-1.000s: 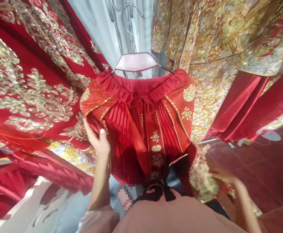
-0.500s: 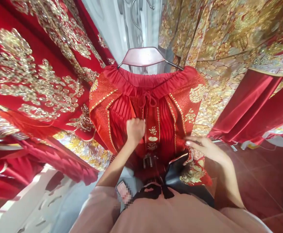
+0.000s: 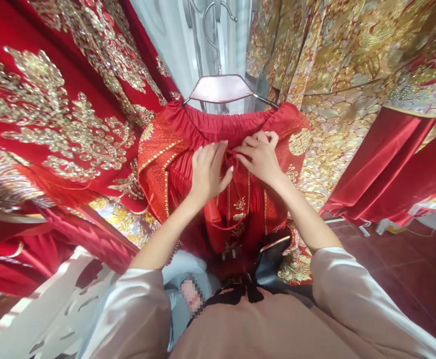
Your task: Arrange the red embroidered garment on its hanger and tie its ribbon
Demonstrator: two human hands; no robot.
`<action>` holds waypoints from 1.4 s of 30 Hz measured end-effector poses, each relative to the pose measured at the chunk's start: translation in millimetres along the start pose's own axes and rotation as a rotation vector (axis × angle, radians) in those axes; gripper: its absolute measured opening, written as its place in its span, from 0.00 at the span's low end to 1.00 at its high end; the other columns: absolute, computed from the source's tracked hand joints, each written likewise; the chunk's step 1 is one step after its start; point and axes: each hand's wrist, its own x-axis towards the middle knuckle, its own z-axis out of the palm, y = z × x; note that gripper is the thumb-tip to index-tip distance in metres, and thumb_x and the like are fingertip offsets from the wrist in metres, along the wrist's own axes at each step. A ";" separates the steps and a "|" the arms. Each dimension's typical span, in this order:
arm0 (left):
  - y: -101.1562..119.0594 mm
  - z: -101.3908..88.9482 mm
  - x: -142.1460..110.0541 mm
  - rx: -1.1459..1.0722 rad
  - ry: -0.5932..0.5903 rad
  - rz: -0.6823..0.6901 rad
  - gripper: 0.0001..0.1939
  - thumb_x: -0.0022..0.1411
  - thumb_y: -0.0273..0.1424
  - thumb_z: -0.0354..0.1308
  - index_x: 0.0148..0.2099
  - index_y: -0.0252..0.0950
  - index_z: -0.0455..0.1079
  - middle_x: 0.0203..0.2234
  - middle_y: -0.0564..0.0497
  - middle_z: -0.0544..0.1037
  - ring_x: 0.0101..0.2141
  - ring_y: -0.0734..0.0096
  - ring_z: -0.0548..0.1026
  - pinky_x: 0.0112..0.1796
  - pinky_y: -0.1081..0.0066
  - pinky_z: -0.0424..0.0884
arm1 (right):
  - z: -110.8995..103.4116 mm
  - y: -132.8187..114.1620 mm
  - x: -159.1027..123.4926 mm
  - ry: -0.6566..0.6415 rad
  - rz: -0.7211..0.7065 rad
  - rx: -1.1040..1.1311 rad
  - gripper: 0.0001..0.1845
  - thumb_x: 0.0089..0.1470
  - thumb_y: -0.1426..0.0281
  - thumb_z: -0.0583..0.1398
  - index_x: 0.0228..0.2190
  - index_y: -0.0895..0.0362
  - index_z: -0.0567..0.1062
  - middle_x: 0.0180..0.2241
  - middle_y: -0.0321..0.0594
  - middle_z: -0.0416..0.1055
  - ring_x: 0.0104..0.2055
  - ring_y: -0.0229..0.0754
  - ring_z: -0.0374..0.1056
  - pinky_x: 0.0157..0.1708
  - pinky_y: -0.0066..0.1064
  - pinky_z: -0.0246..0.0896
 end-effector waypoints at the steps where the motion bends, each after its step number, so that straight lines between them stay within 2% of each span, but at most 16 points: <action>1: -0.1 -6.8 13.6 -0.017 -0.020 0.026 0.22 0.61 0.34 0.51 0.57 0.34 0.64 0.52 0.41 0.68 0.55 0.51 0.62 0.56 0.50 0.49 | -2.9 4.4 -4.1 -0.017 -0.024 0.021 0.16 0.61 0.64 0.51 0.42 0.51 0.77 0.35 0.41 0.69 0.45 0.48 0.57 0.51 0.49 0.39; 3: -2.5 -18.1 25.1 -0.079 -0.119 0.091 0.17 0.59 0.32 0.51 0.50 0.37 0.70 0.48 0.45 0.71 0.53 0.55 0.64 0.58 0.51 0.46 | -11.4 15.7 -12.9 -0.058 -0.064 0.056 0.17 0.62 0.65 0.50 0.42 0.48 0.77 0.34 0.39 0.68 0.42 0.44 0.57 0.49 0.46 0.40; 6: -9.3 -34.6 13.7 -0.172 -0.254 0.164 0.08 0.58 0.31 0.54 0.37 0.39 0.74 0.46 0.48 0.72 0.53 0.57 0.64 0.58 0.51 0.47 | -22.1 30.8 -20.9 -0.125 -0.094 0.059 0.20 0.63 0.69 0.47 0.44 0.44 0.77 0.32 0.38 0.65 0.40 0.42 0.56 0.48 0.44 0.41; 9: -13.8 -52.3 -6.8 -0.182 -0.414 0.272 0.09 0.57 0.36 0.58 0.28 0.38 0.75 0.53 0.48 0.68 0.59 0.51 0.56 0.57 0.47 0.45 | -24.5 30.7 -20.3 -0.162 -0.127 0.025 0.22 0.62 0.73 0.47 0.45 0.44 0.76 0.34 0.39 0.65 0.42 0.44 0.56 0.49 0.45 0.41; 11: -14.3 -60.9 -15.0 -0.160 -0.500 0.335 0.11 0.56 0.38 0.60 0.25 0.39 0.75 0.54 0.49 0.67 0.61 0.47 0.50 0.57 0.45 0.43 | -22.8 21.7 -18.5 -0.172 -0.178 0.008 0.23 0.60 0.76 0.48 0.44 0.44 0.76 0.41 0.40 0.66 0.46 0.46 0.55 0.51 0.48 0.40; 12: -14.1 -63.3 -16.3 -0.152 -0.507 0.344 0.11 0.56 0.38 0.60 0.25 0.39 0.75 0.54 0.49 0.68 0.61 0.46 0.50 0.57 0.45 0.44 | -21.4 15.7 -18.2 -0.178 -0.216 0.008 0.22 0.58 0.77 0.49 0.42 0.45 0.77 0.44 0.40 0.65 0.49 0.48 0.54 0.52 0.49 0.39; 14: -13.4 -63.5 -13.1 -0.125 -0.444 0.309 0.09 0.59 0.37 0.58 0.30 0.40 0.76 0.51 0.48 0.70 0.59 0.50 0.56 0.57 0.47 0.45 | -17.6 2.5 -19.3 -0.189 -0.296 0.026 0.20 0.56 0.78 0.51 0.36 0.48 0.79 0.49 0.38 0.65 0.53 0.49 0.53 0.54 0.51 0.37; 17: -12.3 -52.8 3.3 -0.030 -0.310 0.231 0.11 0.60 0.34 0.56 0.43 0.40 0.75 0.52 0.45 0.70 0.56 0.52 0.61 0.57 0.48 0.46 | -8.0 -18.8 -26.0 -0.182 -0.341 0.085 0.16 0.56 0.76 0.51 0.29 0.52 0.78 0.44 0.38 0.71 0.51 0.48 0.56 0.54 0.49 0.42; 18: -12.1 -47.3 10.0 0.008 -0.298 0.220 0.13 0.59 0.32 0.56 0.46 0.38 0.73 0.51 0.44 0.70 0.56 0.51 0.62 0.57 0.47 0.47 | -3.4 -26.7 -29.2 -0.172 -0.317 0.104 0.16 0.56 0.75 0.51 0.29 0.54 0.78 0.41 0.39 0.73 0.49 0.47 0.58 0.52 0.47 0.46; 20: -12.4 -36.8 22.2 0.077 -0.327 0.210 0.14 0.58 0.27 0.54 0.46 0.34 0.73 0.45 0.41 0.73 0.51 0.50 0.66 0.56 0.46 0.49 | 7.8 -43.3 -36.4 -0.157 -0.205 0.140 0.16 0.56 0.74 0.50 0.32 0.57 0.78 0.37 0.42 0.74 0.43 0.47 0.61 0.46 0.43 0.54; 23: -15.3 -29.7 32.9 0.129 -0.415 0.206 0.12 0.57 0.23 0.49 0.38 0.34 0.74 0.32 0.44 0.75 0.41 0.55 0.72 0.52 0.49 0.55 | 27.5 -64.8 -45.5 -0.120 0.117 0.187 0.17 0.57 0.73 0.49 0.39 0.63 0.76 0.37 0.49 0.75 0.39 0.47 0.64 0.42 0.39 0.59; 26: -19.7 -36.4 34.8 0.096 -0.496 0.231 0.12 0.57 0.23 0.47 0.34 0.35 0.73 0.28 0.48 0.75 0.38 0.60 0.72 0.51 0.52 0.55 | 43.3 -75.0 -48.1 -0.017 0.372 0.317 0.17 0.59 0.70 0.50 0.40 0.64 0.75 0.38 0.50 0.75 0.37 0.46 0.68 0.40 0.36 0.61; 31: -24.3 -52.4 33.7 -0.016 -0.598 0.269 0.14 0.60 0.26 0.46 0.36 0.37 0.73 0.32 0.48 0.76 0.41 0.62 0.71 0.51 0.56 0.52 | 47.1 -81.3 -39.8 0.107 0.522 0.602 0.14 0.57 0.63 0.55 0.27 0.57 0.75 0.27 0.39 0.74 0.27 0.39 0.66 0.32 0.30 0.58; 36: -19.6 -61.0 33.2 -0.062 -0.599 0.258 0.14 0.62 0.30 0.46 0.35 0.37 0.73 0.30 0.48 0.75 0.40 0.61 0.71 0.52 0.54 0.49 | 50.0 -88.4 -37.8 0.205 0.627 0.841 0.15 0.52 0.63 0.57 0.18 0.57 0.68 0.17 0.32 0.62 0.21 0.33 0.55 0.25 0.27 0.51; 39: -18.2 -74.8 29.5 -0.093 -0.493 0.225 0.15 0.64 0.33 0.45 0.36 0.38 0.73 0.31 0.50 0.74 0.40 0.61 0.71 0.53 0.53 0.50 | 66.5 -93.1 -63.9 0.131 0.680 0.919 0.19 0.50 0.61 0.57 0.14 0.56 0.61 0.15 0.31 0.57 0.20 0.32 0.51 0.24 0.26 0.49; 42: -23.9 -94.0 21.5 -0.099 -0.384 0.172 0.17 0.64 0.38 0.44 0.38 0.38 0.73 0.32 0.49 0.75 0.39 0.61 0.71 0.53 0.50 0.50 | 81.5 -99.8 -109.2 -0.050 0.734 0.898 0.20 0.50 0.61 0.56 0.14 0.55 0.58 0.14 0.31 0.56 0.20 0.33 0.51 0.24 0.27 0.47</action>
